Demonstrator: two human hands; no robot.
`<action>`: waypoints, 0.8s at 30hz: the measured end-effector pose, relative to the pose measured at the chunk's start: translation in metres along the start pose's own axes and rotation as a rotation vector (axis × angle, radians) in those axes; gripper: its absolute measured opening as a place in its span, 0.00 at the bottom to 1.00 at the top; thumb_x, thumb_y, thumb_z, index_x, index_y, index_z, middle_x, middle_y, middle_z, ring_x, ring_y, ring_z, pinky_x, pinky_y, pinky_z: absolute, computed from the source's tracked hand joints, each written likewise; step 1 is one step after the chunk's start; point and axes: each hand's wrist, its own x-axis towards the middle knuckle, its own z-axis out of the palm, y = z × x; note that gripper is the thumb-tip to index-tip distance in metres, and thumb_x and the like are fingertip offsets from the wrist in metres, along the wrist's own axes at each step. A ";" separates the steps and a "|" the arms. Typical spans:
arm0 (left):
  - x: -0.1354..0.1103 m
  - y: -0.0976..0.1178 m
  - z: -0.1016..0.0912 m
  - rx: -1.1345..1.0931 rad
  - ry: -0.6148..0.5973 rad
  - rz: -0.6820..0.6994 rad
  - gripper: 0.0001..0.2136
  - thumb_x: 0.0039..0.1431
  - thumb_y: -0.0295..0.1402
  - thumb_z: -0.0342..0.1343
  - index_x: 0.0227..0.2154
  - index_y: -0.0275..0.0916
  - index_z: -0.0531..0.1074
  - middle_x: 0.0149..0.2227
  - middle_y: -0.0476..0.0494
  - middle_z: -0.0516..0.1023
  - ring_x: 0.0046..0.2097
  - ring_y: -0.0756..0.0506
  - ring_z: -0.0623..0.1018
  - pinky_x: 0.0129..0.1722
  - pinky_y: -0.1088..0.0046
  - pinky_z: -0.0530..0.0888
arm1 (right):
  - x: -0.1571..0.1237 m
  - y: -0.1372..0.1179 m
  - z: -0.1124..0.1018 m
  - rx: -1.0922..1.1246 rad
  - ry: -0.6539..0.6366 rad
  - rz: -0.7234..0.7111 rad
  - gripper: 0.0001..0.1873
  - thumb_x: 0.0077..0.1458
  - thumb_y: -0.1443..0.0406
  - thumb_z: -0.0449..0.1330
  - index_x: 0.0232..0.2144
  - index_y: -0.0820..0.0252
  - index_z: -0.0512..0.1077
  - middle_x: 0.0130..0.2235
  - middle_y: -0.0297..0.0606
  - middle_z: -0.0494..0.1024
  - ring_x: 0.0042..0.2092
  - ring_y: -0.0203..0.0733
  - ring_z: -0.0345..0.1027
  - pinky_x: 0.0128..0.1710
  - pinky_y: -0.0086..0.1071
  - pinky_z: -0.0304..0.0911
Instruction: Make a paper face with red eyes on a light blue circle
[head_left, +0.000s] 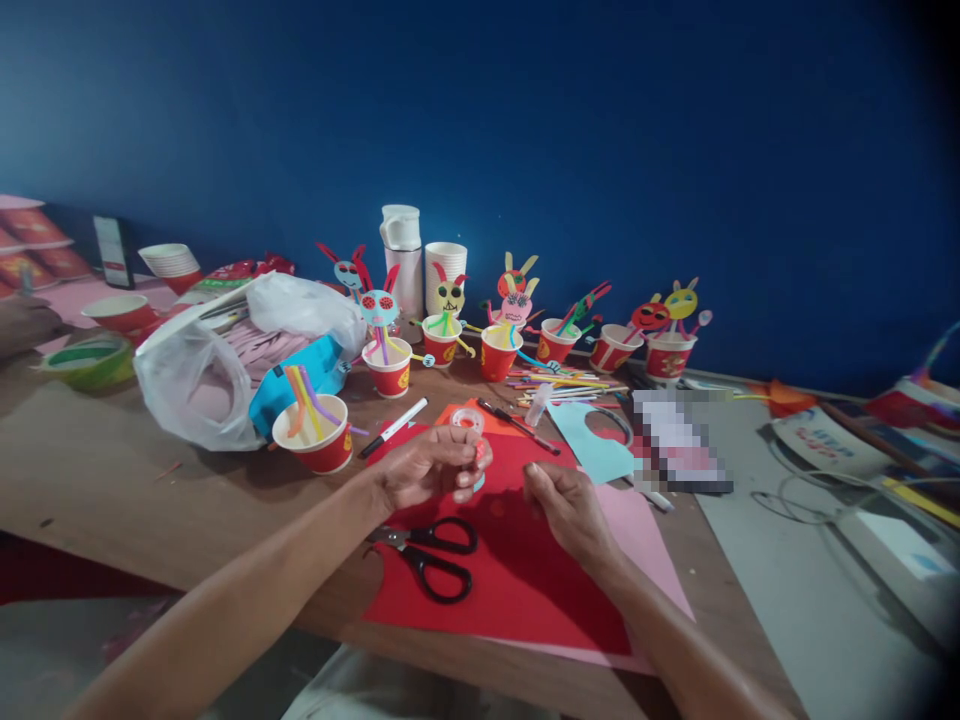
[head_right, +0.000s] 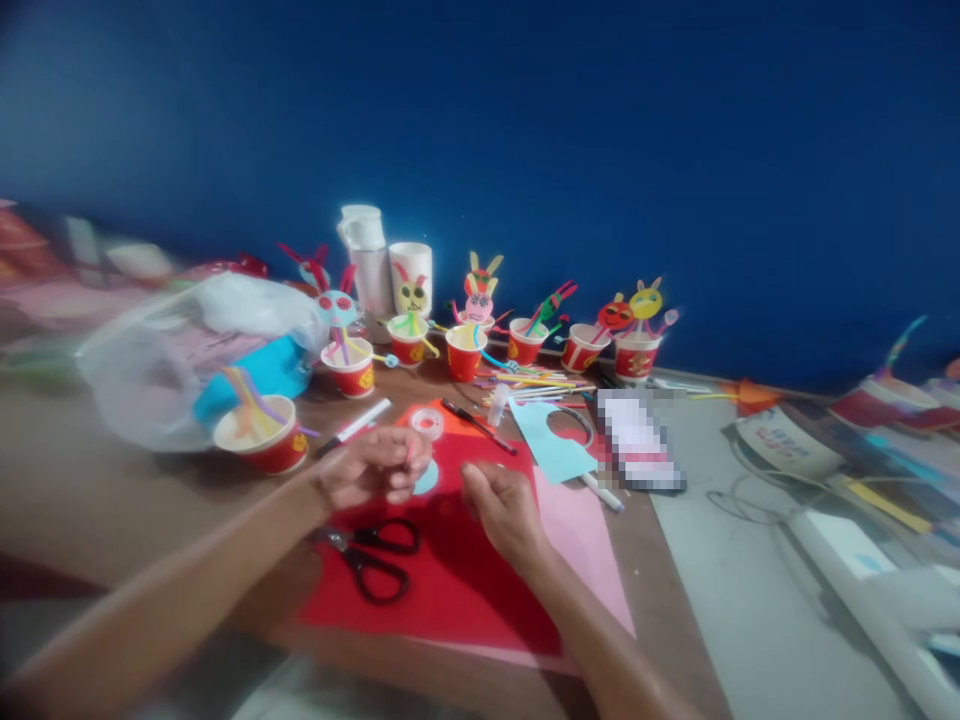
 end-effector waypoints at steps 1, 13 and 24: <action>0.000 0.003 -0.002 0.003 0.004 0.023 0.08 0.47 0.32 0.60 0.24 0.33 0.68 0.26 0.48 0.62 0.23 0.55 0.61 0.20 0.79 0.61 | 0.001 0.000 0.000 0.005 0.005 0.012 0.26 0.55 0.50 0.47 0.13 0.59 0.57 0.14 0.30 0.58 0.18 0.30 0.49 0.19 0.27 0.46; -0.025 0.051 -0.016 -0.030 0.149 0.382 0.06 0.47 0.30 0.59 0.23 0.35 0.67 0.26 0.50 0.62 0.24 0.55 0.62 0.21 0.79 0.62 | 0.006 0.015 0.001 -0.062 0.138 -0.005 0.15 0.55 0.57 0.50 0.21 0.58 0.59 0.21 0.30 0.60 0.23 0.34 0.53 0.23 0.28 0.50; -0.010 0.016 -0.019 0.364 0.396 0.112 0.07 0.43 0.31 0.58 0.25 0.33 0.69 0.20 0.51 0.67 0.21 0.54 0.65 0.21 0.78 0.63 | 0.004 0.013 0.000 -0.131 -0.007 -0.008 0.23 0.57 0.55 0.47 0.17 0.61 0.65 0.16 0.31 0.62 0.20 0.32 0.54 0.20 0.27 0.50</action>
